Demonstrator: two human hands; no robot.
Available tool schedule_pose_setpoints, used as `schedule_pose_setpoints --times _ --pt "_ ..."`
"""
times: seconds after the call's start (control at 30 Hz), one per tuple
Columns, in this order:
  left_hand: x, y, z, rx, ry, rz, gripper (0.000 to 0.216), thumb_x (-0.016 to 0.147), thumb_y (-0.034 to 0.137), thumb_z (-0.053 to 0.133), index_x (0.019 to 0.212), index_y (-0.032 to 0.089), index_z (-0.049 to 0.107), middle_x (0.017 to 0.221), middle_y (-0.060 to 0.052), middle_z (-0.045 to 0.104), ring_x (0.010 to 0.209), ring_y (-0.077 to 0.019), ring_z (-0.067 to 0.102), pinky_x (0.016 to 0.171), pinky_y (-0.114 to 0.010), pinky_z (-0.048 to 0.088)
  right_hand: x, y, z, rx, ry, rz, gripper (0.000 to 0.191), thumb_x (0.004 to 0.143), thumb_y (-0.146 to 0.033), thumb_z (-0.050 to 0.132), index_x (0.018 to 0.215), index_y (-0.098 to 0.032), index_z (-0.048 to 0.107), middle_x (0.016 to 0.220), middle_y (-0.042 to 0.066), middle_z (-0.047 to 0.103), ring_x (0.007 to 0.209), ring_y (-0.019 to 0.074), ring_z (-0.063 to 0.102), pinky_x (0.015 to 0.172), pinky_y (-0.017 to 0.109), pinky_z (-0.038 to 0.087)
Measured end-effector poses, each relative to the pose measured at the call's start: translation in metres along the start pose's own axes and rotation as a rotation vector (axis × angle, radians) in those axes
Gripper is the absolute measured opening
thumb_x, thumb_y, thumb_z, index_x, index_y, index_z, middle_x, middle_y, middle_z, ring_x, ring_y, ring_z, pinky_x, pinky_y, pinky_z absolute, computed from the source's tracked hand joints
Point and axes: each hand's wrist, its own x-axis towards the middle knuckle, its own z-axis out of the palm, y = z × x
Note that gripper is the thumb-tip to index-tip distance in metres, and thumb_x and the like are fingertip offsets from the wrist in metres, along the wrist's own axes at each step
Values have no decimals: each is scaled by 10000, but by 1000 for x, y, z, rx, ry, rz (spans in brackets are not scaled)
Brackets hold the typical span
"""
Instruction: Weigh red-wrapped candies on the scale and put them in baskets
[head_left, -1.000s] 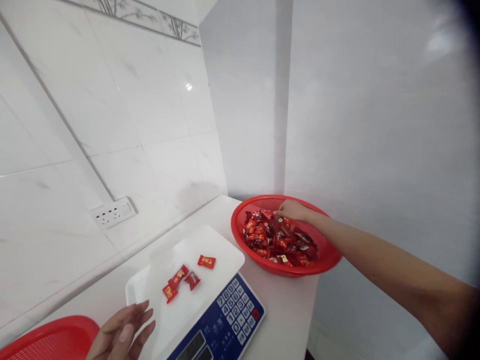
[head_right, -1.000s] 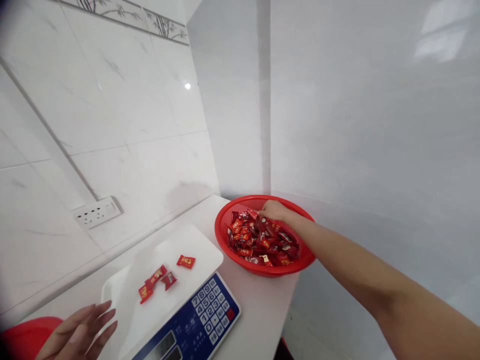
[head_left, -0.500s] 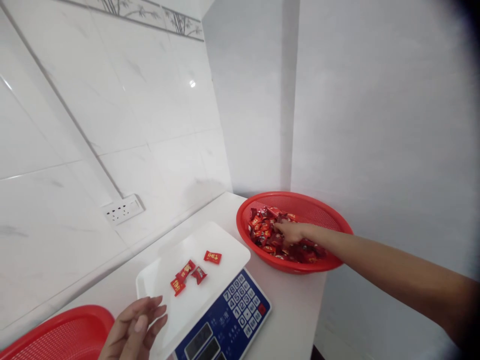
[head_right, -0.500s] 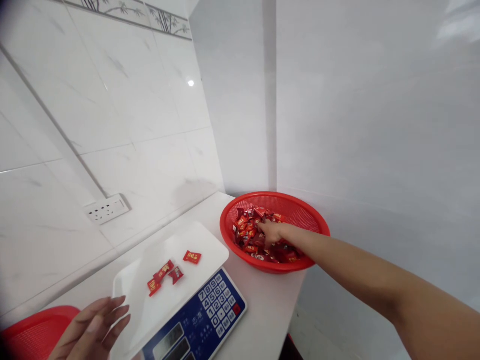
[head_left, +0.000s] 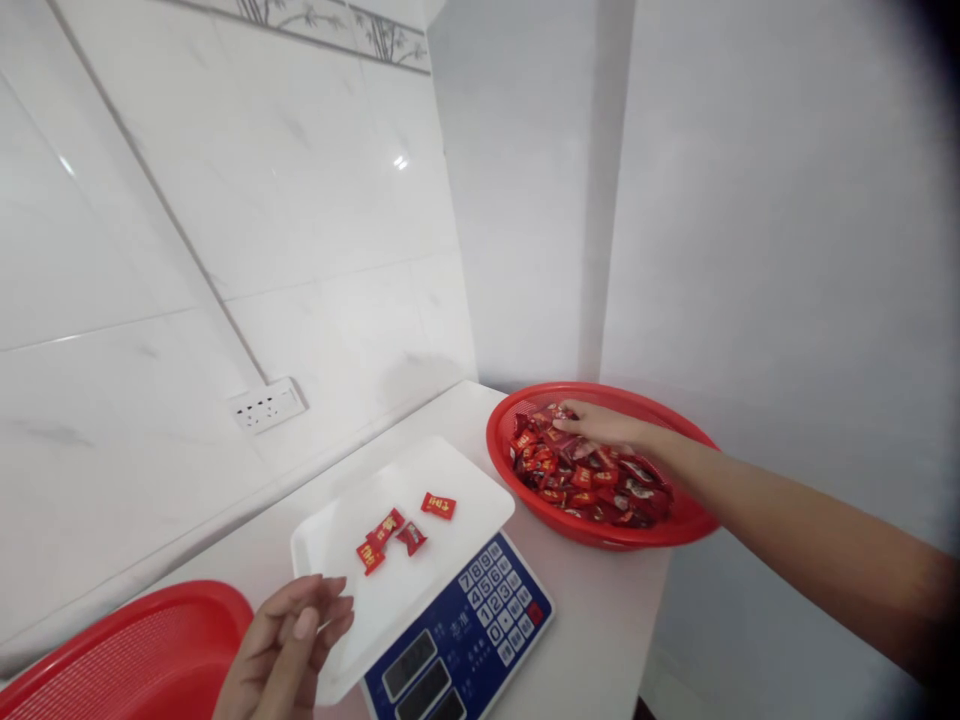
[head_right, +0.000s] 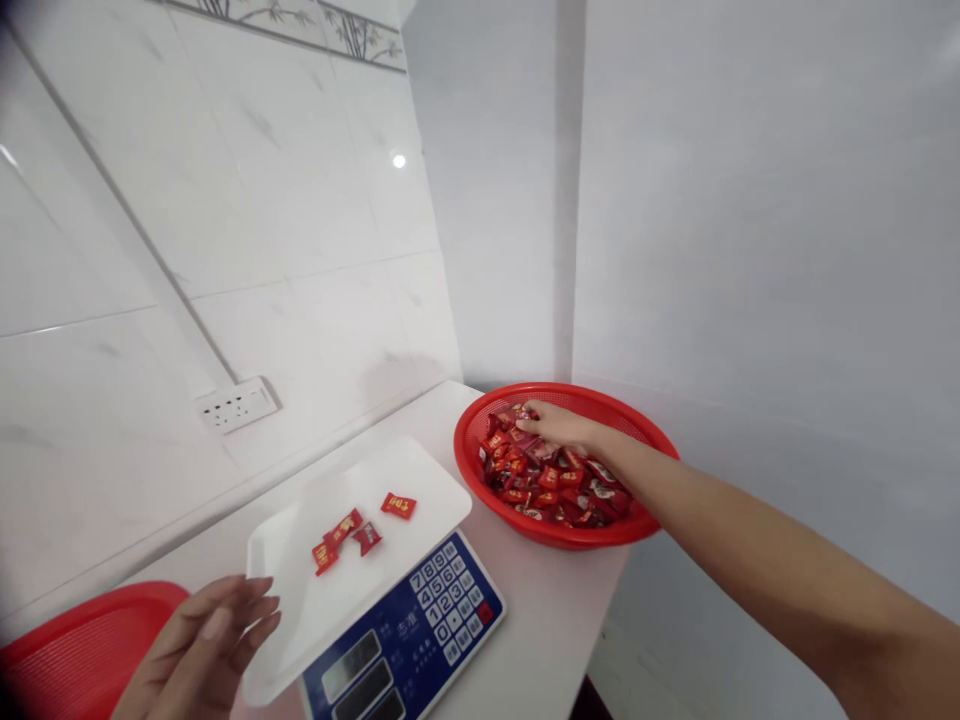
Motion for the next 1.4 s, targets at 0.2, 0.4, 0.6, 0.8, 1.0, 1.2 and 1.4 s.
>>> schedule_pose_setpoints --times 0.2,0.4,0.6,0.8,1.0,1.2,1.4 --pt "-7 4 0 18 -37 37 321 583 409 777 815 219 662 829 -11 693 800 -135 645 740 -206 539 -7 -43 56 -72 -53 -254 270 807 -436 543 848 -174 588 858 57 661 715 160 601 523 222 456" --pt "-10 6 -4 13 -58 86 250 667 375 730 860 237 649 877 2 672 800 -116 627 757 -218 522 -9 -70 137 -149 -372 -329 279 748 -423 590 847 -162 597 661 15 611 491 99 517 407 200 418" --pt "-12 12 -8 0 -72 110 233 699 367 707 882 239 644 900 -2 668 791 -106 617 757 -213 509 -6 -78 168 -174 -351 -316 263 786 -404 533 822 -156 613 640 17 591 473 96 491 375 196 383" --pt "-13 14 -7 17 -79 133 240 689 390 710 864 239 644 888 0 667 794 -113 617 745 -220 509 -8 -80 166 -293 -309 -397 338 817 -321 495 1110 -169 567 933 76 658 629 145 595 569 269 487" --pt "-13 13 -10 59 -60 171 244 707 394 694 881 235 633 900 -5 661 822 -121 611 749 -230 504 -21 -75 152 -532 -199 -602 429 819 -293 508 1230 -171 539 1281 128 526 1141 253 510 980 397 383" --pt "-15 11 -4 99 -109 186 219 740 367 666 892 216 621 904 -17 658 811 -131 616 758 -263 497 -57 -68 167 -567 -507 -904 335 859 -398 500 1145 -280 629 1292 44 552 1283 263 363 1064 464 242" --pt "-17 13 -3 124 -115 193 194 753 352 655 893 223 618 905 -13 665 811 -128 617 774 -267 491 -67 -61 193 -689 -561 -923 476 870 -518 440 1308 -336 472 1427 37 398 1370 323 140 1057 603 45"
